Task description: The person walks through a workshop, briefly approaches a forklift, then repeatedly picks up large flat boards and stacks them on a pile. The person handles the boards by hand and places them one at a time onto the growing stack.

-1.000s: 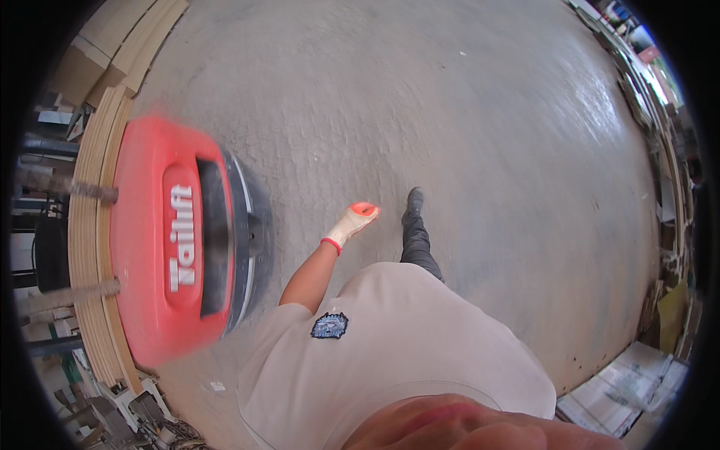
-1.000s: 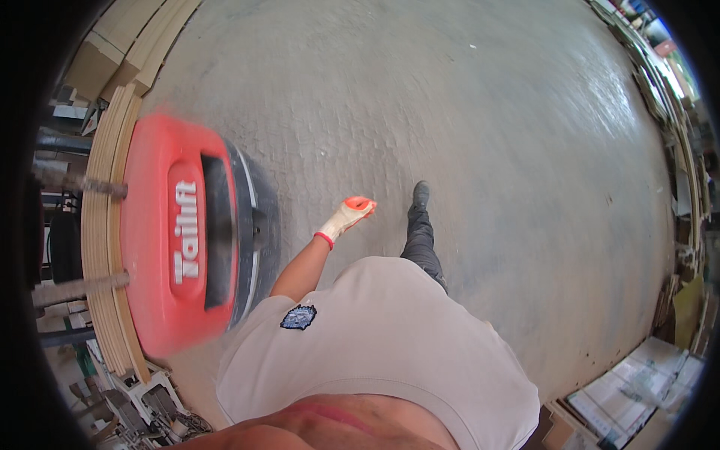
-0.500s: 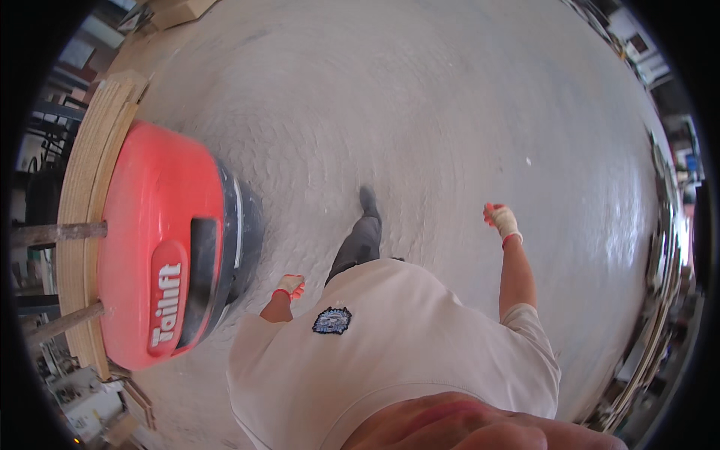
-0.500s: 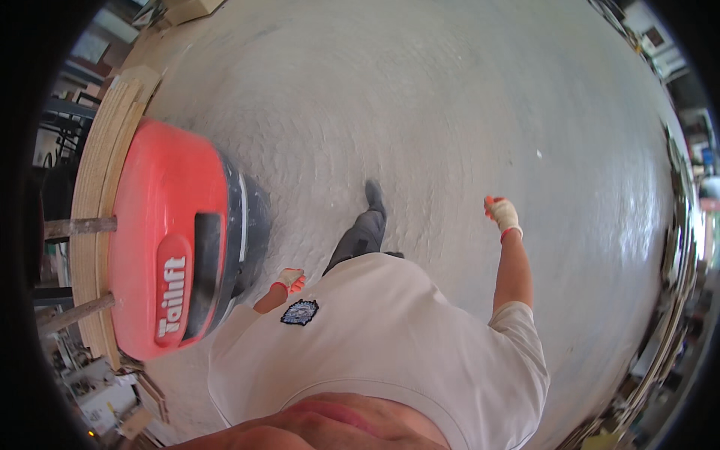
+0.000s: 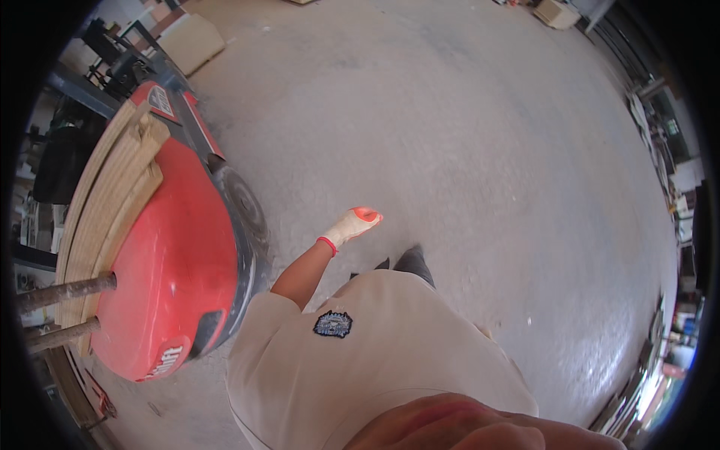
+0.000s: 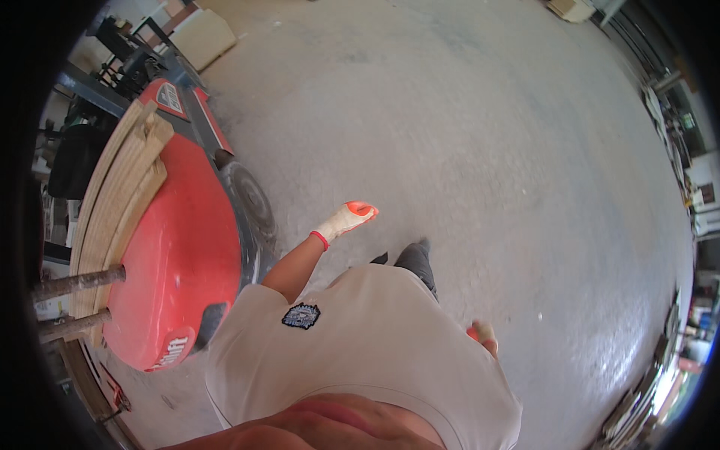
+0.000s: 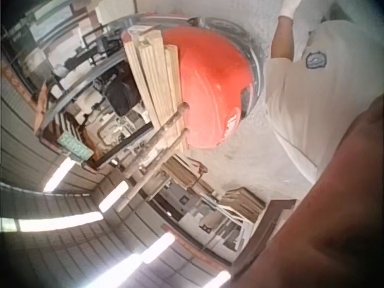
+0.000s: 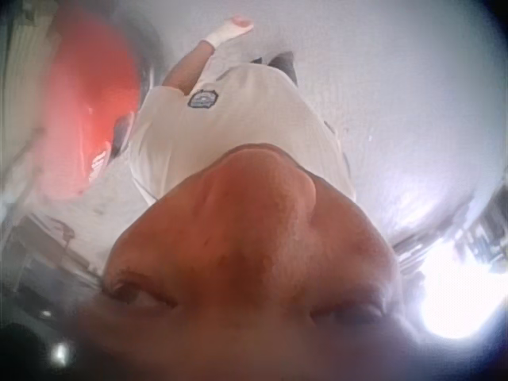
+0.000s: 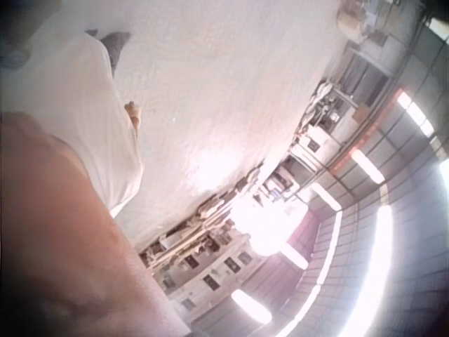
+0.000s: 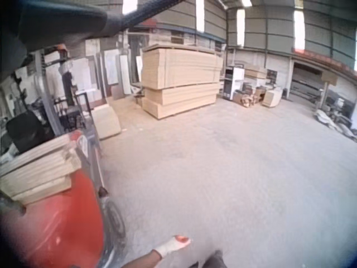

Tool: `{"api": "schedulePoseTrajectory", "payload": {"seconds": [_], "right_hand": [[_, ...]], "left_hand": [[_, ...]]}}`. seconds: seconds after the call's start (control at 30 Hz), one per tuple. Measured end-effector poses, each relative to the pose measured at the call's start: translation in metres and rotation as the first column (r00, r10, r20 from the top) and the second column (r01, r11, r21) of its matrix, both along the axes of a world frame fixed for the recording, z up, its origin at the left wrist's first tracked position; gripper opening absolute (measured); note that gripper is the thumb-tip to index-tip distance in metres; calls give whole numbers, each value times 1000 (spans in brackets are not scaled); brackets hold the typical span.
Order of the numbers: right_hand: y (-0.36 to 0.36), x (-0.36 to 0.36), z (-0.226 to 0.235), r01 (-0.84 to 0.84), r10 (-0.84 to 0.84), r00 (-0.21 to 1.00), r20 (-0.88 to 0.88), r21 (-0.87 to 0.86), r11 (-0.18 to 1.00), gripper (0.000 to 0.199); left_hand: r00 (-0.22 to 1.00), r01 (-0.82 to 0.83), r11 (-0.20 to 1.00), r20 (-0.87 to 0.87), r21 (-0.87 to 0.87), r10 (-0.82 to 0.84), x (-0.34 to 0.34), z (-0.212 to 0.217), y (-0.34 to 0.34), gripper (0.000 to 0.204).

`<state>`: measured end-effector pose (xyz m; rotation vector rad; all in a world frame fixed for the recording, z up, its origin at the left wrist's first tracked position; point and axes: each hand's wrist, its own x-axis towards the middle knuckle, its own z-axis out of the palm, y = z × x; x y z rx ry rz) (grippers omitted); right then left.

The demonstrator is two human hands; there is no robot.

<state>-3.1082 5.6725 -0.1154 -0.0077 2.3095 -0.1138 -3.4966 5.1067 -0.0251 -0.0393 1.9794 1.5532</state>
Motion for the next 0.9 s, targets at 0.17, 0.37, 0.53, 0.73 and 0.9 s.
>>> {"api": "schedulePoseTrajectory", "payload": {"seconds": [0.17,0.37,0.53,0.73,0.9], "right_hand": [[26,-176,-47,227,-226,947,230,23,974,40],[12,-603,-66,-344,340,933,115,21,939,41],[-193,-1073,-1,427,-367,897,245,-268,864,42],[-570,-1323,139,135,84,954,289,-661,738,44],[-805,-1280,243,223,690,574,441,-895,386,37]], "left_hand": [[948,-318,934,73,162,310,-150,-44,-60,26],[754,-370,778,326,-507,571,-152,-93,-189,35],[247,-818,447,481,-362,841,-152,-84,-251,34],[130,-991,99,426,94,896,-368,-63,-340,47],[635,-592,128,363,796,682,-674,52,-396,49]]}}
